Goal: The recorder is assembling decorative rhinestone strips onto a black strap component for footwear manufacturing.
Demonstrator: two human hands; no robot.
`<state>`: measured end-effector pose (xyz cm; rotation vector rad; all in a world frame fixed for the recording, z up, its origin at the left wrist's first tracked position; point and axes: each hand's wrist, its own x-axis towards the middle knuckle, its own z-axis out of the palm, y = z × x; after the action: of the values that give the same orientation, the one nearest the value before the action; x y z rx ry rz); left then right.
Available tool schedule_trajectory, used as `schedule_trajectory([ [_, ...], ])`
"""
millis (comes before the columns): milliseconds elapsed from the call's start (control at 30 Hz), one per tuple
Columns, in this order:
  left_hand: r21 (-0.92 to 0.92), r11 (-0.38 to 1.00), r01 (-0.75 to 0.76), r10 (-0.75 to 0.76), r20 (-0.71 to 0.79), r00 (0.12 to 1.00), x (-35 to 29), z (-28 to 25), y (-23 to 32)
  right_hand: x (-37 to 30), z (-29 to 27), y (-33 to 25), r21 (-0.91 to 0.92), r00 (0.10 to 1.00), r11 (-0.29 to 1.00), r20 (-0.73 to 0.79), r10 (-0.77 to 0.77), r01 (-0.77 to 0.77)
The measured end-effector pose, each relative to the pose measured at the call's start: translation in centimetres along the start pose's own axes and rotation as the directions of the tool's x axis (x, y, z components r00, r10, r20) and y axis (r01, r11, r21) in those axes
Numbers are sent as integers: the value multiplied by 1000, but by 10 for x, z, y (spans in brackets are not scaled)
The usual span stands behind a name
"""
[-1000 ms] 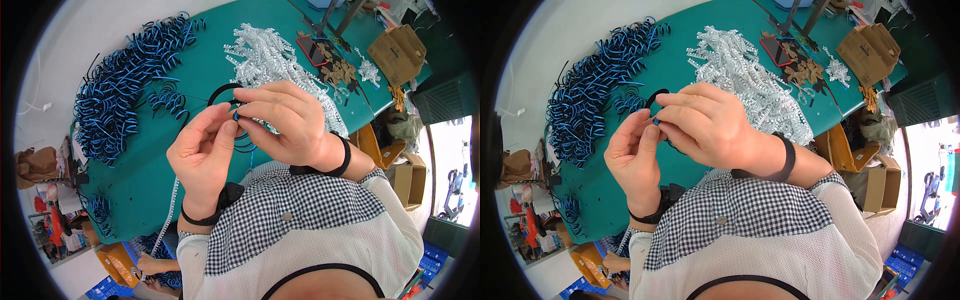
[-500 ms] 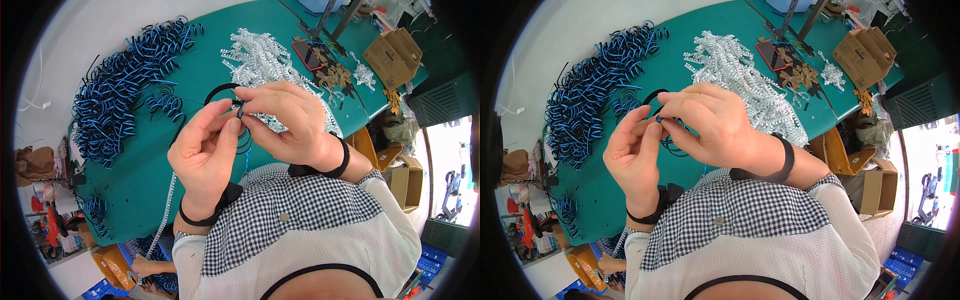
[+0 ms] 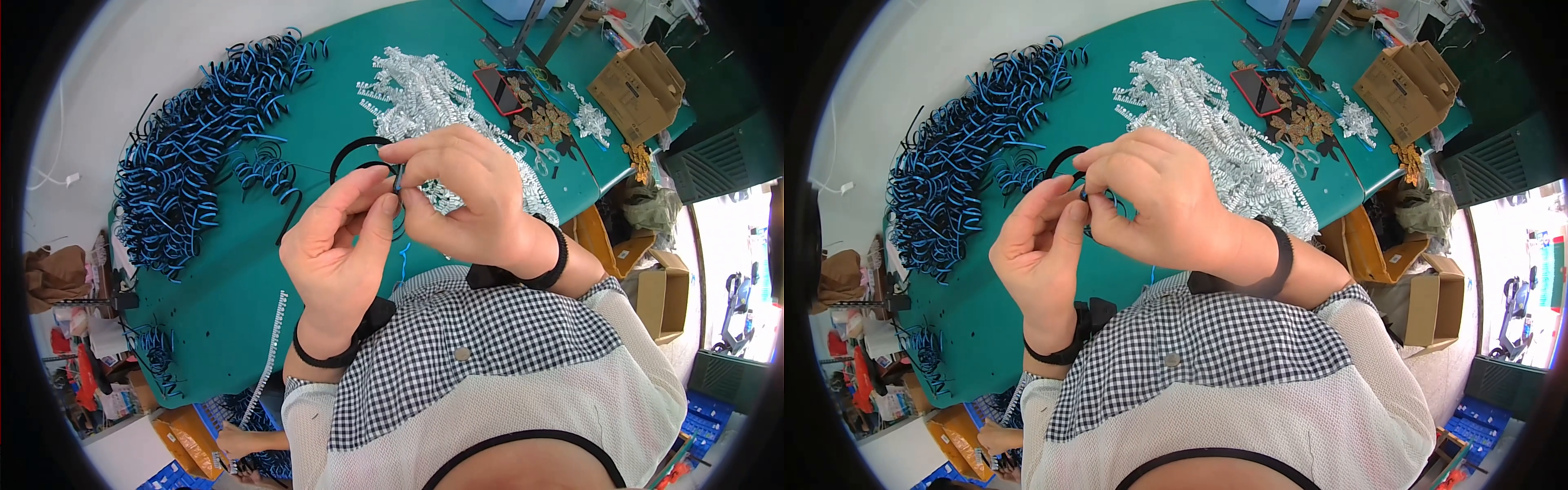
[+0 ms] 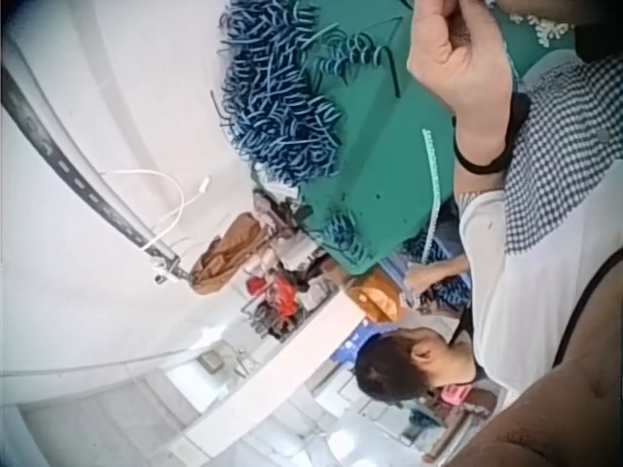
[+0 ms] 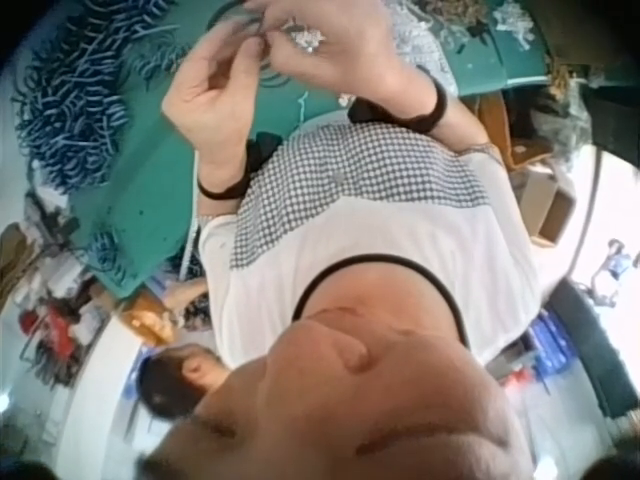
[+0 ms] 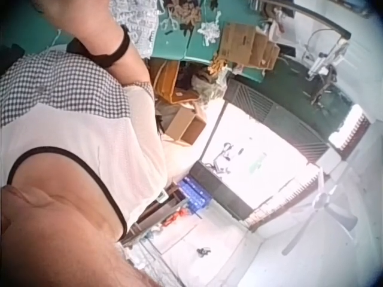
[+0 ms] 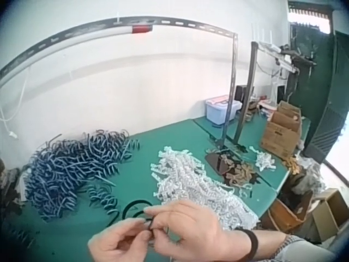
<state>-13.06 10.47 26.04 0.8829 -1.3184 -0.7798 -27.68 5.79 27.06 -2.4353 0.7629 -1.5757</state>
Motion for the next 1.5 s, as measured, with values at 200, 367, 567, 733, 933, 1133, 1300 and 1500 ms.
schedule_trajectory([
  [200, -47, 997, -58, 59, 39, 997, 1, -4, -8, -1, 1, 2, 167, 978, 964, 47, 204, -209],
  [367, -43, 997, 71, -70, 25, 997, 2, -14, -4, 2, -2, 5, 601, 860, 640, 172, 481, -479],
  [567, -409, 904, 125, -98, 85, 991, 6, -32, -6, 1, -17, 35, 881, 724, -173, 462, 513, -440],
  [733, -548, 825, 134, -78, 124, 989, 9, -38, -12, -3, -16, 62, 846, 630, -138, 483, 608, -514],
  [933, -534, 828, 171, -124, 123, 985, 13, -41, -13, -9, -24, 58, 540, 785, 623, 121, 607, -565],
  [1133, -513, 826, 236, -170, 173, 970, 16, -32, -11, -3, -18, 29, 104, 997, 994, 61, -53, 47],
  [1300, -431, 891, 141, -80, 158, 984, 17, -33, -4, -8, -14, 34, 63, 977, 976, 29, -209, 207],
  [1500, -154, 940, 306, -250, 300, 921, 33, -37, -18, -6, -17, 25, 164, 955, 944, 34, -296, 287],
])
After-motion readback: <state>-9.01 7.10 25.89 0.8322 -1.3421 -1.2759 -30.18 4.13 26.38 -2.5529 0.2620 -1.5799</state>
